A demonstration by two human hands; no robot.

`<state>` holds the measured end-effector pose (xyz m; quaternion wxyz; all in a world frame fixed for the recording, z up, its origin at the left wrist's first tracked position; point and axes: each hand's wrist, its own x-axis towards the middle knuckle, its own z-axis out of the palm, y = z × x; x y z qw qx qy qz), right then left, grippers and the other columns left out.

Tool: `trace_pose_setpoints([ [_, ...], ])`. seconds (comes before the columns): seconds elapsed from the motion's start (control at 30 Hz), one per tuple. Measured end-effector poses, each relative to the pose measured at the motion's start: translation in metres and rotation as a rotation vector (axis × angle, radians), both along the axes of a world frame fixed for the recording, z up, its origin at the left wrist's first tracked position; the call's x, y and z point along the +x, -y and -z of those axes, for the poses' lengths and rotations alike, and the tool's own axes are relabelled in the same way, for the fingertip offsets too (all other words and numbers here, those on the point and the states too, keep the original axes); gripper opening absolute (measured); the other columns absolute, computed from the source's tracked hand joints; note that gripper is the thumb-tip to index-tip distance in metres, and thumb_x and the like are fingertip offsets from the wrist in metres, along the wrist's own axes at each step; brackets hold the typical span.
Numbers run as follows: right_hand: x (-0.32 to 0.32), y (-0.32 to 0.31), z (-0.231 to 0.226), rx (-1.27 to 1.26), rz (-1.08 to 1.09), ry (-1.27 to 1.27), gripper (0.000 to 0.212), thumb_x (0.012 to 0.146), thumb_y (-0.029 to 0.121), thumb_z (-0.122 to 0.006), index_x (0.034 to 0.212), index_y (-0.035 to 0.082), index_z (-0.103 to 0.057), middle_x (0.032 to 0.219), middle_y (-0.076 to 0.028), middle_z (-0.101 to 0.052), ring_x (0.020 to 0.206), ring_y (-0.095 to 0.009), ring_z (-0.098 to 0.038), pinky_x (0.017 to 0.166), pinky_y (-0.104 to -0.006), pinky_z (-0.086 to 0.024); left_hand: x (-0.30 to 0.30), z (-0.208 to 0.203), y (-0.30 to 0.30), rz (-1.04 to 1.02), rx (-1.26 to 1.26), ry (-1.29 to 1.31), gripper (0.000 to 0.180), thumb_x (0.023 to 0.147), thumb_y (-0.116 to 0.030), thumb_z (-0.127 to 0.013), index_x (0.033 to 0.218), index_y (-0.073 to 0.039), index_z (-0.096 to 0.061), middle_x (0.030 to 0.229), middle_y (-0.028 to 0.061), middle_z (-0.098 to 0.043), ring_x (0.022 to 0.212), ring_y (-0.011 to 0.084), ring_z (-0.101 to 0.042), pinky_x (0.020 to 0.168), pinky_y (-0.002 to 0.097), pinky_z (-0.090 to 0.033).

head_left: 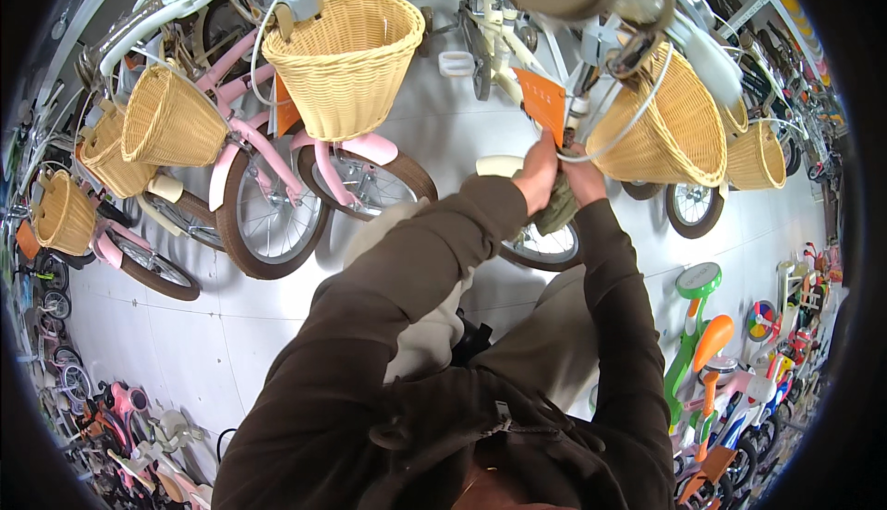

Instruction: The person wipes the front wheel, basket, and handlebars of several children's bicycles using a cloth. They move from one bike to the next, cleaning the wicker and metal baskets and the handlebar grips in a bicycle shop.

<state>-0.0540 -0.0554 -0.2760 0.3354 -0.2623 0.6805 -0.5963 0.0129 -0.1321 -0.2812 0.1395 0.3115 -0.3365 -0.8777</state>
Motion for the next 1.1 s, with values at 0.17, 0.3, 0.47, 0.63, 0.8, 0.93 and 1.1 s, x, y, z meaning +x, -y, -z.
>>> trace_pose_setpoints([
  [0.17,-0.028,-0.027,0.017,0.316,0.061,-0.42,0.04,0.079,0.018,-0.065,0.113,0.0,-0.054,0.098,-0.012,-0.064,0.092,-0.018,-0.06,0.082,-0.0296,-0.045,-0.007,-0.011,-0.024,0.016,-0.07,0.099,0.059,0.098,-0.046,-0.026,0.128,0.001,-0.043,0.126,0.014,-0.049,0.113,0.0231,-0.043,0.097,0.0369,-0.032],
  [0.3,-0.074,-0.052,0.037,0.278,0.03,-0.558,0.039,0.077,0.016,-0.064,0.112,0.002,-0.057,0.108,-0.011,-0.062,0.104,-0.022,-0.056,0.089,-0.0314,-0.041,-0.029,-0.025,-0.031,0.158,0.038,0.098,0.062,0.096,-0.048,-0.026,0.134,0.0,-0.036,0.135,0.0139,-0.041,0.119,0.0231,-0.039,0.098,0.037,-0.029],
  [0.47,-0.102,-0.059,0.045,0.387,0.059,-0.585,0.048,0.076,0.028,-0.067,0.115,0.001,-0.055,0.118,-0.015,-0.056,0.11,-0.027,-0.052,0.094,-0.0356,-0.037,-0.057,-0.01,-0.04,0.107,-0.021,0.135,0.062,0.096,-0.048,-0.027,0.129,0.002,-0.041,0.13,0.0165,-0.045,0.117,0.0249,-0.041,0.098,0.0372,-0.03],
  [0.63,-0.092,-0.047,0.028,0.222,0.06,-0.39,0.039,0.08,0.017,-0.063,0.114,-0.001,-0.056,0.108,-0.012,-0.062,0.101,-0.023,-0.057,0.087,-0.0325,-0.042,-0.062,0.007,-0.027,0.228,0.074,-0.033,0.062,0.096,-0.05,-0.024,0.129,0.001,-0.041,0.125,0.0166,-0.05,0.109,0.0261,-0.049,0.092,0.0379,-0.038],
  [0.8,-0.074,-0.052,0.007,0.165,-0.031,-0.357,0.042,0.08,0.02,-0.063,0.115,-0.002,-0.053,0.11,-0.013,-0.059,0.101,-0.022,-0.055,0.089,-0.0313,-0.04,-0.032,-0.01,-0.043,0.176,-0.096,-0.069,0.061,0.096,-0.051,-0.022,0.132,-0.004,-0.04,0.131,0.0144,-0.045,0.115,0.0239,-0.045,0.093,0.0357,-0.037],
  [0.93,-0.056,-0.069,-0.003,0.455,-0.072,-0.531,0.048,0.072,0.025,-0.069,0.109,-0.003,-0.057,0.106,-0.018,-0.061,0.1,-0.023,-0.057,0.089,-0.0331,-0.041,0.004,-0.023,-0.053,0.213,-0.19,0.037,0.065,0.095,-0.05,-0.029,0.133,0.001,-0.035,0.132,0.0164,-0.04,0.114,0.021,-0.041,0.094,0.0344,-0.035],
  [1.1,-0.018,-0.068,-0.02,0.466,-0.271,-0.488,0.034,0.077,0.019,-0.065,0.103,-0.003,-0.059,0.098,-0.015,-0.064,0.092,-0.023,-0.061,0.083,-0.0308,-0.045,0.06,-0.038,-0.04,0.269,-0.629,0.144,0.064,0.091,-0.042,-0.043,0.133,0.005,-0.032,0.136,0.0221,-0.036,0.126,0.0303,-0.035,0.102,0.0379,-0.031],
])
